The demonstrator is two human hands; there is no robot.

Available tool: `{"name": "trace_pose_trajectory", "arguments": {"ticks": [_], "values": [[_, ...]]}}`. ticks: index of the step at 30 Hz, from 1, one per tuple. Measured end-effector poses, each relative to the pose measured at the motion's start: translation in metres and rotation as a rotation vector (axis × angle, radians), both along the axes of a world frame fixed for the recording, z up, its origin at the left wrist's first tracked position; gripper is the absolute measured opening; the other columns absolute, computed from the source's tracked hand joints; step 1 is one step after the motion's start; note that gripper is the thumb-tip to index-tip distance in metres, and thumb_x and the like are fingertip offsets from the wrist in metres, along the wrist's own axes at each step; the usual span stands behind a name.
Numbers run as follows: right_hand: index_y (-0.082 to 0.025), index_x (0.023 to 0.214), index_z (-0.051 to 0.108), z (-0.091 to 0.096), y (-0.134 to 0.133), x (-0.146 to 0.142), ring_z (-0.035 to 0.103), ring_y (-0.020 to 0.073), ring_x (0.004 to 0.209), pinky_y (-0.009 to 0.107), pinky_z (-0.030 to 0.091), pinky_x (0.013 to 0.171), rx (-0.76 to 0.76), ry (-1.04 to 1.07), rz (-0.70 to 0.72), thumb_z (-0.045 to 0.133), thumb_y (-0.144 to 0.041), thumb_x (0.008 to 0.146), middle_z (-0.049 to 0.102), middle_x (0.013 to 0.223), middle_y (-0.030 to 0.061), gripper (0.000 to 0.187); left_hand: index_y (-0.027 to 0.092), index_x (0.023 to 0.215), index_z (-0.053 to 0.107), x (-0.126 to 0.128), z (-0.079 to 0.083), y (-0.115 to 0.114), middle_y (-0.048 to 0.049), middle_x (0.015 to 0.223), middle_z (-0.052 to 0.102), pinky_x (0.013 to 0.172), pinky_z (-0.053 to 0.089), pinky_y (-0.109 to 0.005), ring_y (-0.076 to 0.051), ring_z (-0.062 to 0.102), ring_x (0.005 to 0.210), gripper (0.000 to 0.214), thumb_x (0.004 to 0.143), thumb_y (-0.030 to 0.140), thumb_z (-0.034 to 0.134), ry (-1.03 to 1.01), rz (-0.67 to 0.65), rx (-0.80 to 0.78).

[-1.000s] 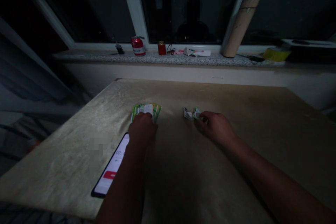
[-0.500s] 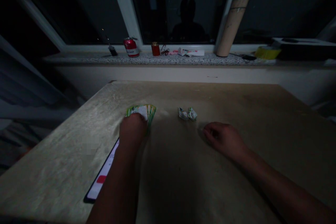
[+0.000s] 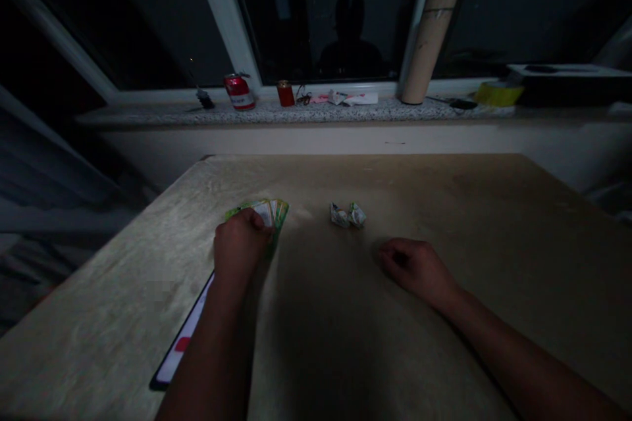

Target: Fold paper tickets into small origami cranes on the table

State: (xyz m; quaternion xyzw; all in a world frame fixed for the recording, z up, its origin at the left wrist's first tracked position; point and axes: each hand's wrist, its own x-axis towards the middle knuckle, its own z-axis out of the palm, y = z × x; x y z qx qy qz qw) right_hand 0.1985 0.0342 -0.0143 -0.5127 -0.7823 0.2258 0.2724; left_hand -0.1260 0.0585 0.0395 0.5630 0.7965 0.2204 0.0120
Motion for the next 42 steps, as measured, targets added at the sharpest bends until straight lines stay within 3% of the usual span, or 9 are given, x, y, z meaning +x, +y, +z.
{"name": "trace_pose_trajectory", "arguments": {"ticks": [10,17,22,25,28,30,34,38,42], "values": [[-0.020,0.078,0.067,-0.001,-0.003,0.000,0.060,0.0159,0.061,0.027,0.044,0.059,-0.030,0.042,0.018,0.055,-0.030,0.095,0.064,0.067,-0.0001,0.024,0.021,0.060,0.057,0.002,0.000,0.000,0.0028,0.057,0.059,0.054,0.037,-0.027,-0.016,0.056,0.056,0.027,0.065,0.031,0.082,-0.264,-0.020,0.128],[-0.020,0.078,0.066,0.004,-0.007,-0.005,0.059,0.0151,0.061,0.026,0.044,0.058,-0.017,0.102,0.076,0.055,-0.028,0.094,0.063,0.068,0.0002,0.021,0.018,0.065,0.060,0.034,0.002,-0.004,0.0051,0.054,0.057,0.048,0.034,-0.022,-0.010,0.048,0.050,0.029,0.060,0.035,0.084,-0.718,-0.334,0.110],[-0.020,0.072,0.061,0.009,-0.011,-0.008,0.057,0.0150,0.061,0.027,0.045,0.058,-0.081,0.184,0.093,0.056,-0.034,0.096,0.062,0.067,0.0005,0.028,0.017,0.068,0.061,0.060,0.004,-0.010,0.0034,0.057,0.061,0.051,0.042,-0.022,-0.010,0.054,0.052,0.028,0.064,0.034,0.083,-0.901,-0.431,-0.005],[-0.021,0.095,0.067,0.013,-0.014,-0.011,0.063,0.0162,0.066,0.028,0.051,0.062,-0.180,0.294,0.110,0.061,-0.035,0.094,0.068,0.075,0.0016,0.015,0.018,0.069,0.059,0.078,0.000,-0.016,0.0045,0.059,0.059,0.050,0.042,-0.021,-0.010,0.054,0.051,0.027,0.067,0.033,0.081,-1.006,-0.487,-0.035],[-0.025,0.146,0.044,0.017,-0.017,-0.012,0.069,0.0164,0.075,0.028,0.057,0.068,-0.226,0.372,0.171,0.067,-0.028,0.089,0.074,0.101,0.0052,0.062,0.019,0.077,0.061,0.100,-0.007,-0.026,0.0043,0.064,0.060,0.054,0.045,-0.021,-0.010,0.055,0.056,0.021,0.071,0.030,0.078,-1.083,-0.608,-0.058],[-0.026,0.148,0.044,0.018,-0.019,-0.010,0.071,0.0170,0.079,0.028,0.057,0.070,-0.180,0.319,0.216,0.067,-0.024,0.088,0.075,0.104,0.0062,0.064,0.019,0.080,0.064,0.113,-0.011,-0.034,0.0022,0.068,0.063,0.056,0.046,-0.022,-0.011,0.058,0.060,0.019,0.074,0.031,0.077,-1.057,-0.722,-0.152],[-0.022,0.093,0.072,0.014,-0.017,-0.001,0.071,0.0190,0.080,0.030,0.054,0.071,-0.065,0.184,0.257,0.062,-0.015,0.087,0.074,0.088,0.0050,0.013,0.020,0.088,0.069,0.120,-0.015,-0.041,-0.0009,0.078,0.071,0.063,0.050,-0.025,-0.015,0.065,0.071,0.016,0.085,0.035,0.071,-0.886,-0.844,-0.215],[-0.023,0.099,0.072,0.004,-0.015,0.008,0.073,0.0197,0.084,0.030,0.054,0.071,-0.032,0.244,0.196,0.061,-0.006,0.080,0.075,0.095,0.0051,0.027,0.019,0.100,0.069,0.104,-0.024,-0.033,-0.0080,0.097,0.073,0.086,0.052,-0.038,-0.024,0.068,0.092,0.019,0.094,0.032,0.058,-0.331,-0.631,-0.039],[-0.023,0.097,0.071,0.000,-0.013,0.016,0.073,0.0192,0.082,0.029,0.054,0.069,-0.058,0.331,0.162,0.068,-0.008,0.078,0.074,0.095,0.0042,0.025,0.010,0.127,0.061,0.091,-0.037,-0.025,-0.0216,0.129,0.064,0.104,0.045,-0.051,-0.038,0.057,0.125,0.045,0.089,0.034,0.064,0.102,-0.526,-0.144]]}}
